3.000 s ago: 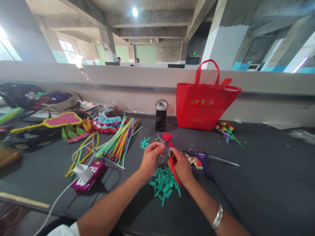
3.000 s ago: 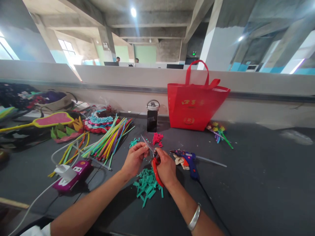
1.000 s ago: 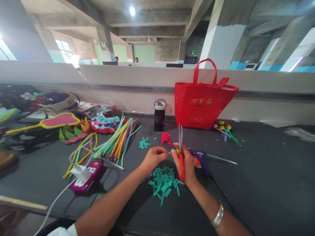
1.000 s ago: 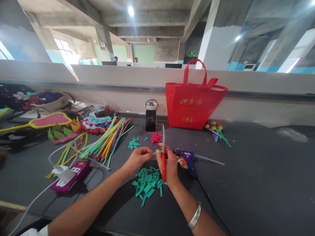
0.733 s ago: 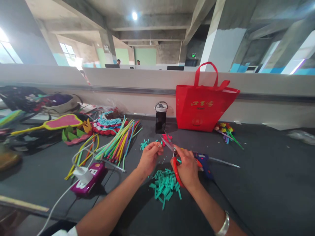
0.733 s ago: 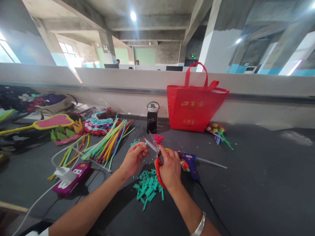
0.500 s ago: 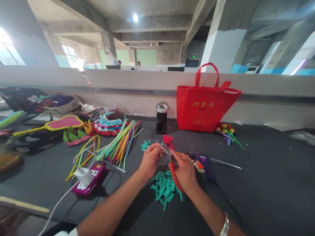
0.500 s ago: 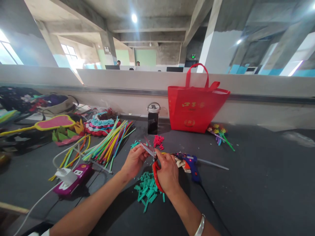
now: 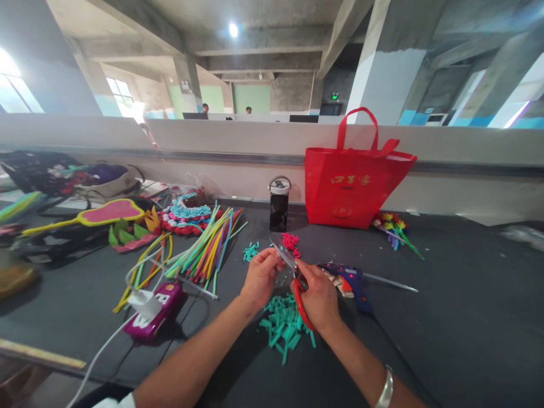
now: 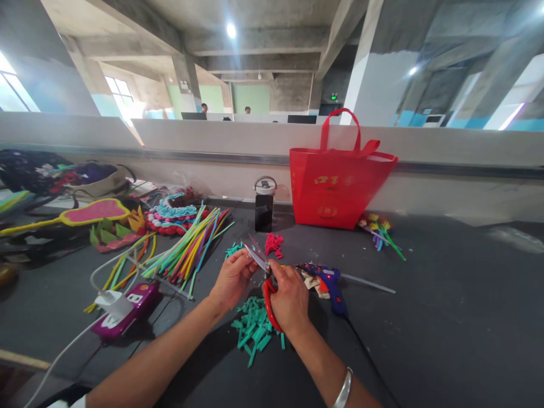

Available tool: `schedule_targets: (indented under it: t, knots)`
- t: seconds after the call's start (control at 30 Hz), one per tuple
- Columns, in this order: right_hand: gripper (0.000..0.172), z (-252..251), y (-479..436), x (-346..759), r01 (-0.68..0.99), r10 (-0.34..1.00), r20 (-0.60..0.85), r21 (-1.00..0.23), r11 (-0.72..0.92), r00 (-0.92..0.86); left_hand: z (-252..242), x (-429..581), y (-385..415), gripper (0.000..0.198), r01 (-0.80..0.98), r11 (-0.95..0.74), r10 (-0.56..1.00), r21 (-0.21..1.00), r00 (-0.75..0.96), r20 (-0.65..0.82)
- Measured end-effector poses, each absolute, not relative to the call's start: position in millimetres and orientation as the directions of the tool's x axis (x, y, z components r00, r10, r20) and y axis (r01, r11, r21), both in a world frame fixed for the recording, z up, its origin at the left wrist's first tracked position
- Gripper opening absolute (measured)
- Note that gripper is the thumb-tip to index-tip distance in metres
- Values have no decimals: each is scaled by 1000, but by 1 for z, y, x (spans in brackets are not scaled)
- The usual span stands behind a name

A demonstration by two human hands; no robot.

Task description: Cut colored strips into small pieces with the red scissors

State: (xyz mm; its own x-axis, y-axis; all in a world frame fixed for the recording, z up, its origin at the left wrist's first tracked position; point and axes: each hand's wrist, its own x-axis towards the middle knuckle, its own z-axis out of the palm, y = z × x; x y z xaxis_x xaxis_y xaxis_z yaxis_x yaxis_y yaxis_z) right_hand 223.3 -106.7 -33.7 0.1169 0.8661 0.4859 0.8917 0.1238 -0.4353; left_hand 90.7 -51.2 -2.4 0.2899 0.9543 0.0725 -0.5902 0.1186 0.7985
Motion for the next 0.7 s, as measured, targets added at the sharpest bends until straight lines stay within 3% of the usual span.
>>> schedule_targets:
  t: [0.27,0.7]
  knots:
    - [40,-41,-105,223,894,862,492,-433,118,125,-6,91,-50,12,-580,124,955,805,291,62]
    - [32,-39,-102,221,718,889,438,-662,216,136,-4,91,-48,11,-602,116,962,790,266,62]
